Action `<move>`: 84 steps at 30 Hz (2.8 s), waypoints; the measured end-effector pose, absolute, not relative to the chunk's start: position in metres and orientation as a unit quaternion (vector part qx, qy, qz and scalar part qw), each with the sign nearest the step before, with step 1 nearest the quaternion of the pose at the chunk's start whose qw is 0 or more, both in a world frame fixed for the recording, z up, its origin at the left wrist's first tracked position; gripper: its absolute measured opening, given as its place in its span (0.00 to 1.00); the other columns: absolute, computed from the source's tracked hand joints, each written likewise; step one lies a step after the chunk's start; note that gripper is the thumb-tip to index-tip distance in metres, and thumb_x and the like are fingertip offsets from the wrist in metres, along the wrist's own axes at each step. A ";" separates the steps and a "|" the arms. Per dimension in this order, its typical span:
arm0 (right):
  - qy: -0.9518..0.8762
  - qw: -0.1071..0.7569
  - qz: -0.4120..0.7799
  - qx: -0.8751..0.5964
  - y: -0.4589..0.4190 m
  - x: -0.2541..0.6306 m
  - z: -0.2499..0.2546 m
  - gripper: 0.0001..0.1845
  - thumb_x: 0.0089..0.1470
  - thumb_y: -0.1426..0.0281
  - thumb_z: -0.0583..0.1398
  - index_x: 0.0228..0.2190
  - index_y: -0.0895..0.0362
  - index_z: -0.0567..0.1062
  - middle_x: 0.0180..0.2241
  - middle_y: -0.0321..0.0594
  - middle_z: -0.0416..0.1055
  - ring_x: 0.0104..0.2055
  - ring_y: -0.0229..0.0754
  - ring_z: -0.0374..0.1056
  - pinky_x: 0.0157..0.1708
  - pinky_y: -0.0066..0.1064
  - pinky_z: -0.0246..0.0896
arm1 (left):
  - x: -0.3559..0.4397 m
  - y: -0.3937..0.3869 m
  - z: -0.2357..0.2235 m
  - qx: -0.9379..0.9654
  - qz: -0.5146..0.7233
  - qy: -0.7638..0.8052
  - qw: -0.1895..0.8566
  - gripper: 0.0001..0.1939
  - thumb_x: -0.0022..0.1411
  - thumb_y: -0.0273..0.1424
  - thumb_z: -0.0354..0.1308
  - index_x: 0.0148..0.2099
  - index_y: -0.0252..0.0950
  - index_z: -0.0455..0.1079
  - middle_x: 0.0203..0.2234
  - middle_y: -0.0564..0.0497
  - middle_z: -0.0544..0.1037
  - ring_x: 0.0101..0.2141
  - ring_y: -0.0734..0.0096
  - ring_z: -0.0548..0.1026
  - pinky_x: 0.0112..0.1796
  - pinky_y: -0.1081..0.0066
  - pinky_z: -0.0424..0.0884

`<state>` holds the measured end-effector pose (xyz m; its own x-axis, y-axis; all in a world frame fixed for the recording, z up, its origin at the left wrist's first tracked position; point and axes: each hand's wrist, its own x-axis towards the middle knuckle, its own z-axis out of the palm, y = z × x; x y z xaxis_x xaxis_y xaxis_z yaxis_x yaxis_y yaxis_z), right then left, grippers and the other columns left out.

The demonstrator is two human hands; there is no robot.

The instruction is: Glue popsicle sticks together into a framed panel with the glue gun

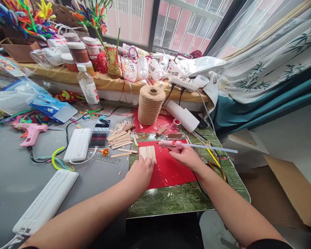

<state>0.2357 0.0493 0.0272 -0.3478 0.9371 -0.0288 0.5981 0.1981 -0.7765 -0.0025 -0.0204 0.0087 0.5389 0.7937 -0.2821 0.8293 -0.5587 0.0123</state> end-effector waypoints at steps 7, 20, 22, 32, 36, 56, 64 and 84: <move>-0.783 0.175 0.417 -0.427 0.071 0.183 0.030 0.28 0.57 0.73 0.58 0.57 0.44 0.78 0.54 0.29 0.79 0.58 0.49 0.74 0.62 0.43 0.66 | -0.002 -0.021 0.005 0.875 -0.121 0.464 0.063 0.33 0.68 0.29 0.54 0.73 0.30 0.59 0.58 0.28 0.71 0.58 0.31 0.69 0.42 0.54 0.77; -0.729 0.132 0.459 -0.490 0.069 0.167 -0.001 0.22 0.57 0.67 0.62 0.52 0.44 0.82 0.50 0.30 0.81 0.55 0.51 0.76 0.60 0.43 0.68 | -0.002 -0.023 -0.004 0.867 -0.109 0.483 0.053 0.34 0.68 0.28 0.53 0.74 0.31 0.57 0.63 0.27 0.68 0.62 0.30 0.68 0.44 0.54 0.78; -0.733 0.140 0.443 -0.498 0.070 0.168 -0.004 0.21 0.56 0.68 0.63 0.51 0.44 0.83 0.49 0.31 0.82 0.54 0.52 0.76 0.59 0.43 0.69 | -0.002 -0.023 -0.004 0.869 -0.108 0.481 0.050 0.33 0.69 0.28 0.52 0.74 0.30 0.56 0.62 0.27 0.68 0.61 0.29 0.68 0.44 0.54 0.78; -0.749 0.115 0.416 -0.502 0.073 0.166 -0.001 0.21 0.58 0.66 0.61 0.53 0.42 0.82 0.49 0.30 0.82 0.54 0.50 0.77 0.57 0.40 0.71 | -0.002 -0.022 -0.005 0.871 -0.089 0.481 0.047 0.31 0.69 0.29 0.54 0.72 0.31 0.61 0.62 0.27 0.69 0.59 0.33 0.70 0.42 0.56 0.76; -0.747 0.117 0.456 -0.469 0.070 0.161 0.008 0.24 0.59 0.68 0.59 0.56 0.42 0.79 0.53 0.28 0.80 0.57 0.46 0.75 0.60 0.39 0.68 | -0.002 -0.022 -0.005 0.870 -0.081 0.483 0.054 0.31 0.68 0.29 0.54 0.72 0.31 0.62 0.61 0.27 0.69 0.59 0.33 0.70 0.42 0.56 0.76; -0.757 0.103 0.436 -0.476 0.072 0.157 0.016 0.22 0.58 0.67 0.59 0.53 0.43 0.81 0.53 0.28 0.80 0.57 0.46 0.75 0.61 0.38 0.67 | -0.002 -0.023 0.000 0.871 -0.093 0.481 0.042 0.30 0.69 0.29 0.54 0.71 0.31 0.62 0.61 0.29 0.70 0.58 0.33 0.71 0.40 0.58 0.77; -0.753 0.113 0.451 -0.466 0.072 0.154 0.025 0.22 0.57 0.69 0.59 0.51 0.47 0.82 0.51 0.31 0.81 0.54 0.46 0.76 0.58 0.37 0.69 | -0.002 -0.023 -0.002 0.870 -0.090 0.482 0.045 0.30 0.68 0.28 0.52 0.71 0.31 0.64 0.61 0.28 0.70 0.57 0.35 0.71 0.42 0.56 0.75; -0.771 0.104 0.400 -0.485 0.072 0.159 0.023 0.21 0.58 0.67 0.60 0.51 0.44 0.82 0.49 0.29 0.81 0.49 0.45 0.76 0.53 0.34 0.67 | -0.003 -0.021 -0.001 0.879 -0.098 0.466 0.034 0.30 0.69 0.28 0.52 0.71 0.29 0.62 0.63 0.26 0.68 0.58 0.32 0.71 0.41 0.55 0.76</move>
